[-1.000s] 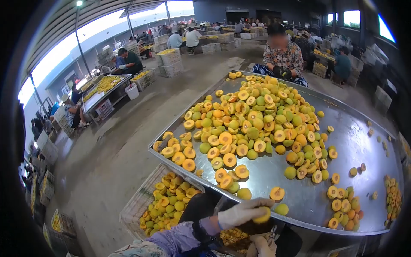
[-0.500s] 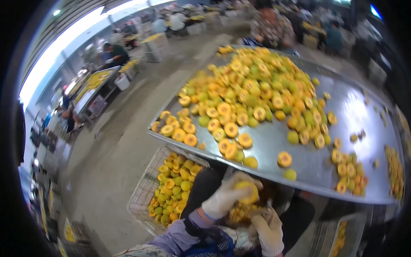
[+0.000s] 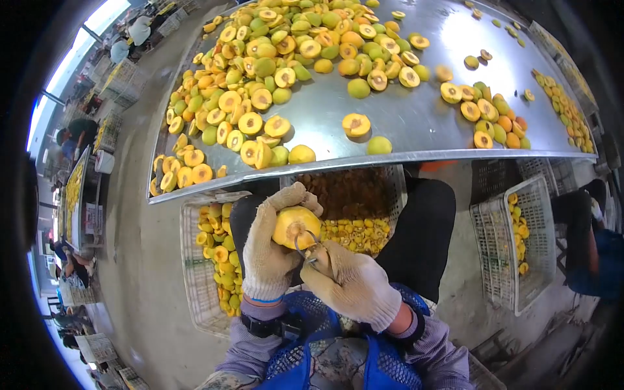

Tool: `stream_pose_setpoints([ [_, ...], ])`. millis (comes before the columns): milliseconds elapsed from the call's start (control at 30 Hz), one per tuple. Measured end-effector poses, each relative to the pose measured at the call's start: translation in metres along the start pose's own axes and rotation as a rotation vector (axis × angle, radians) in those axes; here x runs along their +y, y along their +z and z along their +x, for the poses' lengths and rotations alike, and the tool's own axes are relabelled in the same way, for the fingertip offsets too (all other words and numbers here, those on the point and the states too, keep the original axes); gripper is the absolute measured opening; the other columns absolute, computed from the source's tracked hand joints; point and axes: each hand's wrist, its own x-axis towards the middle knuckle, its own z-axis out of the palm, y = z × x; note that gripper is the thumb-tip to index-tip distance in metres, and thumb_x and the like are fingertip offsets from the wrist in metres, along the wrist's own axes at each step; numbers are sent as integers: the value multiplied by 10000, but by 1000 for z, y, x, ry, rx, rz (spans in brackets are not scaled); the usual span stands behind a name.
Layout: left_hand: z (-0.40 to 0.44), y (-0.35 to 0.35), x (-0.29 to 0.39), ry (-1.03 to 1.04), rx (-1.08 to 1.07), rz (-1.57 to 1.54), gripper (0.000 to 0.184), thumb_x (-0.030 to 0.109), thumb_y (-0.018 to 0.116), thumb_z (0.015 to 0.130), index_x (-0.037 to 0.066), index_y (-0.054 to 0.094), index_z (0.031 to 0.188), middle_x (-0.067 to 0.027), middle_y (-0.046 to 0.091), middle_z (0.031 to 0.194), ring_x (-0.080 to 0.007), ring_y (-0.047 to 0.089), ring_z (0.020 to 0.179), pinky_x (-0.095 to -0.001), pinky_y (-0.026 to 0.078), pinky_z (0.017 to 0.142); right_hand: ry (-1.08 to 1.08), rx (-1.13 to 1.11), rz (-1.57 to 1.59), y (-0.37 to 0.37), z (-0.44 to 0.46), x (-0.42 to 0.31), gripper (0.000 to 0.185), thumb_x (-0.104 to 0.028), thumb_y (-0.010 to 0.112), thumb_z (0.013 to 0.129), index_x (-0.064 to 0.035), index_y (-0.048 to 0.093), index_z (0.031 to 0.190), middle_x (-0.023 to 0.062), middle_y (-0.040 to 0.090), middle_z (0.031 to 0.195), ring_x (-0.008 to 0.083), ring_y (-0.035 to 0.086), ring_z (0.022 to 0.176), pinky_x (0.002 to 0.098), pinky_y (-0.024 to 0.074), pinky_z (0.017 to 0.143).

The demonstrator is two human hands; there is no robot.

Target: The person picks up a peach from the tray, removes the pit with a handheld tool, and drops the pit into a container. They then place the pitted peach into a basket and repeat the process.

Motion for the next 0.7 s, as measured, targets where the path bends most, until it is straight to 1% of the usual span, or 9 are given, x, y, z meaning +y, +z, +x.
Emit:
stream_pose_setpoints([
  [33, -1, -1, -1, 9, -35, 36, 535, 397, 431, 1024, -44, 516, 1314, -153, 594, 1203, -226, 579, 1103, -336, 460, 969, -6, 4, -13, -1, 0, -3, 172, -226, 647, 875, -76, 563, 864, 99, 592, 676, 258, 601, 604, 353, 485, 591],
  [67, -3, 0, -1, -2, -35, 36, 535, 397, 431, 1024, -44, 516, 1314, -153, 594, 1203, -226, 579, 1103, -336, 460, 969, 3, 7, -8, -1, 0, -3, 172, -226, 647, 875, -76, 563, 864, 99, 592, 676, 258, 601, 604, 353, 485, 591],
  [133, -7, 4, -2, 34, -4, 141, 521, 399, 383, 1039, -54, 520, 1257, -198, 595, 1165, -304, 590, 1081, -413, 486, 957, -81, 45, -62, -1, -1, -2, 181, -237, 647, 879, -80, 560, 862, 95, 588, 676, 284, 604, 612, 366, 485, 585],
  [367, -18, 7, -14, 65, 17, 59, 480, 376, 389, 1034, -48, 540, 1201, -204, 603, 1148, -311, 607, 1054, -421, 505, 913, -105, -15, 24, 2, -6, 16, 208, -251, 658, 881, -68, 577, 936, 140, 614, 696, 318, 655, 656, 400, 499, 587],
  [433, -21, 13, -14, 96, 62, 48, 474, 375, 400, 1029, -48, 542, 1188, -204, 604, 1141, -308, 623, 1019, -416, 517, 888, -281, -68, -86, 0, -5, 13, 213, -224, 644, 894, -41, 576, 977, 148, 612, 685, 330, 653, 652, 407, 504, 597],
  [567, -22, 16, -10, 256, -21, 289, 431, 339, 406, 1027, -43, 564, 1147, -197, 613, 1120, -287, 633, 968, -383, 518, 861, -189, 29, 46, 12, -7, 21, 184, -174, 636, 899, -21, 573, 978, 133, 591, 664, 326, 621, 609, 395, 497, 577],
  [633, -19, 18, 5, 182, -128, 474, 396, 301, 411, 1023, -41, 589, 1113, -185, 624, 1100, -254, 633, 937, -347, 512, 830, -393, -53, 243, 17, -1, 30, 126, -134, 615, 916, -28, 570, 965, 73, 585, 645, 230, 582, 540, 331, 465, 523],
  [667, -17, 22, 8, 181, -132, 475, 396, 301, 411, 1023, -41, 589, 1113, -185, 624, 1100, -254, 633, 937, -347, 512, 830, -394, -49, 243, 10, -4, 20, 126, -134, 615, 916, -28, 570, 965, 73, 585, 645, 230, 582, 540, 331, 465, 523],
  [700, -16, 26, 11, 180, -122, 529, 388, 289, 414, 1022, -42, 601, 1097, -175, 632, 1076, -238, 632, 917, -333, 507, 815, -124, -168, 383, -1, -9, 3, 110, -135, 607, 924, -37, 566, 953, 43, 581, 639, 175, 556, 528, 301, 440, 506],
])
